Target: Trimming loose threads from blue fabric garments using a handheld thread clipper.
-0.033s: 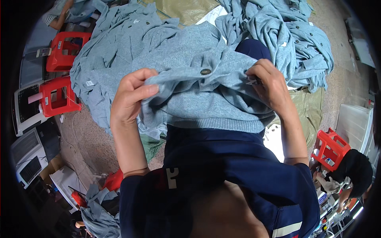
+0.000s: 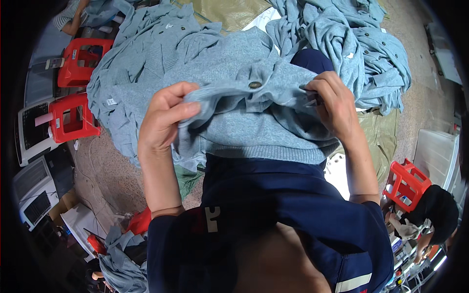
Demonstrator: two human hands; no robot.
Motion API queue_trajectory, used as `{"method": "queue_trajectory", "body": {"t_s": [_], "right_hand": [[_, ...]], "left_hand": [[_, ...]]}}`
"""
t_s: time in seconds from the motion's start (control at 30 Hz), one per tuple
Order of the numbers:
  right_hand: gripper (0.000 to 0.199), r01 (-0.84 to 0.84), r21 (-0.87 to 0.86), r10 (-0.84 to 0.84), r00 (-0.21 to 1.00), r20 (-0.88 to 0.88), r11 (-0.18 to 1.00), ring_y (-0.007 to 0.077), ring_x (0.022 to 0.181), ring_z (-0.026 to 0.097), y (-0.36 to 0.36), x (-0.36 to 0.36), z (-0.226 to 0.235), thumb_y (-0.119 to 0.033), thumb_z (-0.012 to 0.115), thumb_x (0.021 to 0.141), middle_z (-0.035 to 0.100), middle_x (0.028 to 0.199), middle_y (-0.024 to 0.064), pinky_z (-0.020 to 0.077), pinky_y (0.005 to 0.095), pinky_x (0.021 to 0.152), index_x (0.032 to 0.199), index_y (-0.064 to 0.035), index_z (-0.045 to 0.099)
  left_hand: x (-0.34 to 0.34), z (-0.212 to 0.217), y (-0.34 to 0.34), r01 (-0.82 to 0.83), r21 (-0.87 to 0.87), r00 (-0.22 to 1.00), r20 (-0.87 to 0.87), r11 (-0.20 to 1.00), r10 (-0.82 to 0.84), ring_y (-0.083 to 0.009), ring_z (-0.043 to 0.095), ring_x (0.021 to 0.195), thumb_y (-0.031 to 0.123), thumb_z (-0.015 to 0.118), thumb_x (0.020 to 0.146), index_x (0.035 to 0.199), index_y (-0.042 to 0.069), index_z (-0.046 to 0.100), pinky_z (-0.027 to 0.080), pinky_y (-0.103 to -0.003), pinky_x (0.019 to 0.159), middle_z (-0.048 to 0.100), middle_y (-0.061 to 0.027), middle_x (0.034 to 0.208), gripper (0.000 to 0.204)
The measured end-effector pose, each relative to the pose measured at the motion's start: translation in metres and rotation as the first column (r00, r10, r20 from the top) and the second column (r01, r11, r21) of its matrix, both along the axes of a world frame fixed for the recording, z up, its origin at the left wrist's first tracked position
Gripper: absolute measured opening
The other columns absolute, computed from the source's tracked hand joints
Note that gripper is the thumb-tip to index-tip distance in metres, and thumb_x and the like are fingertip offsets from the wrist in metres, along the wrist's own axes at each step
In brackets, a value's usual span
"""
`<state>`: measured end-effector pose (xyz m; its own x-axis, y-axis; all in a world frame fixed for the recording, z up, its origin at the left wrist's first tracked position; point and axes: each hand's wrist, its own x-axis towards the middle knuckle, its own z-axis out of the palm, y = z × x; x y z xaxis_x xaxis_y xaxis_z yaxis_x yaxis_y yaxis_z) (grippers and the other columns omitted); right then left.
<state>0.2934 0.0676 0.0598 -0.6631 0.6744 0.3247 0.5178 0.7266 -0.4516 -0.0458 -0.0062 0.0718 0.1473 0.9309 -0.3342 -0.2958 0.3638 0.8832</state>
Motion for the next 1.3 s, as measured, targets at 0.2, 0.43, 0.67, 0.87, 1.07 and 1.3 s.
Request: {"method": "queue_trajectory", "body": {"t_s": [0.2,0.43,0.67,0.87,1.07,1.3], "right_hand": [[0.027,-0.225,0.46,0.367,0.897,-0.245,0.859,0.0185,0.069,0.061,-0.02,-0.042,0.018,-0.007,0.07,0.068,0.062,0.092,0.0094,0.0517,0.0274,0.056,0.094,-0.0005,0.064],[0.025,-0.168,0.309,0.26,0.922,-0.286,0.936,0.0207,0.07,0.061,-0.024,-0.058,-0.005,-0.005,0.067,0.07,0.059,0.09,0.0101,0.0519,0.0291,0.057,0.093,0.0005,0.061],[0.029,-0.155,0.006,0.135,0.844,-0.519,0.988,0.0281,0.078,0.063,-0.025,-0.075,-0.009,0.001,0.067,0.075,0.06,0.097,0.0111,0.0539,0.0329,0.064,0.102,-0.0028,0.058],[0.028,-0.178,-0.236,0.081,0.925,-0.372,0.955,0.0306,0.074,0.061,-0.021,-0.072,-0.01,0.001,0.067,0.074,0.057,0.087,0.012,0.0496,0.0368,0.059,0.101,-0.0021,0.058],[0.019,-0.15,-0.212,0.062,0.926,-0.374,0.966,0.0305,0.067,0.061,-0.022,-0.071,-0.012,-0.001,0.069,0.075,0.057,0.082,0.0117,0.0492,0.0367,0.057,0.091,-0.0009,0.059],[0.019,-0.12,-0.379,-0.035,0.925,-0.379,0.918,0.0306,0.066,0.061,-0.02,-0.068,-0.019,0.002,0.069,0.072,0.057,0.081,0.0125,0.0481,0.0372,0.057,0.087,-0.0003,0.057]], "left_hand": [[0.065,0.012,0.019,0.126,0.063,0.987,-0.112,0.99,-0.119,-0.0044,0.056,0.079,0.014,0.067,0.09,0.1,0.0,0.067,0.045,-0.02,0.073,0.065,0.0003,0.09,0.017],[0.074,0.002,0.01,0.173,0.197,0.958,-0.263,0.965,-0.118,-0.0069,0.057,0.086,0.013,0.073,0.085,0.103,-0.001,0.063,0.046,-0.024,0.077,0.063,0.001,0.089,0.026],[0.07,0.001,0.013,0.361,0.502,0.787,-0.616,0.785,0.031,-0.0221,0.065,0.077,0.006,0.077,0.073,0.095,0.0,0.062,0.05,-0.031,0.069,0.064,-0.009,0.085,0.027],[0.075,0.005,0.005,0.414,0.539,0.639,-0.746,0.734,0.187,-0.0279,0.066,0.074,0.009,0.073,0.079,0.091,0.004,0.061,0.051,-0.035,0.064,0.064,-0.0099,0.084,0.017],[0.069,-0.002,0.009,0.478,0.469,0.513,-0.836,0.743,0.198,-0.0276,0.065,0.067,0.019,0.075,0.08,0.088,0.006,0.06,0.049,-0.036,0.057,0.063,-0.0088,0.076,0.021],[0.072,-0.012,0.01,0.613,0.454,0.347,-0.89,0.647,0.296,-0.024,0.059,0.058,0.023,0.075,0.079,0.068,0.008,0.053,0.045,-0.036,0.052,0.055,-0.0057,0.063,0.029]]}}
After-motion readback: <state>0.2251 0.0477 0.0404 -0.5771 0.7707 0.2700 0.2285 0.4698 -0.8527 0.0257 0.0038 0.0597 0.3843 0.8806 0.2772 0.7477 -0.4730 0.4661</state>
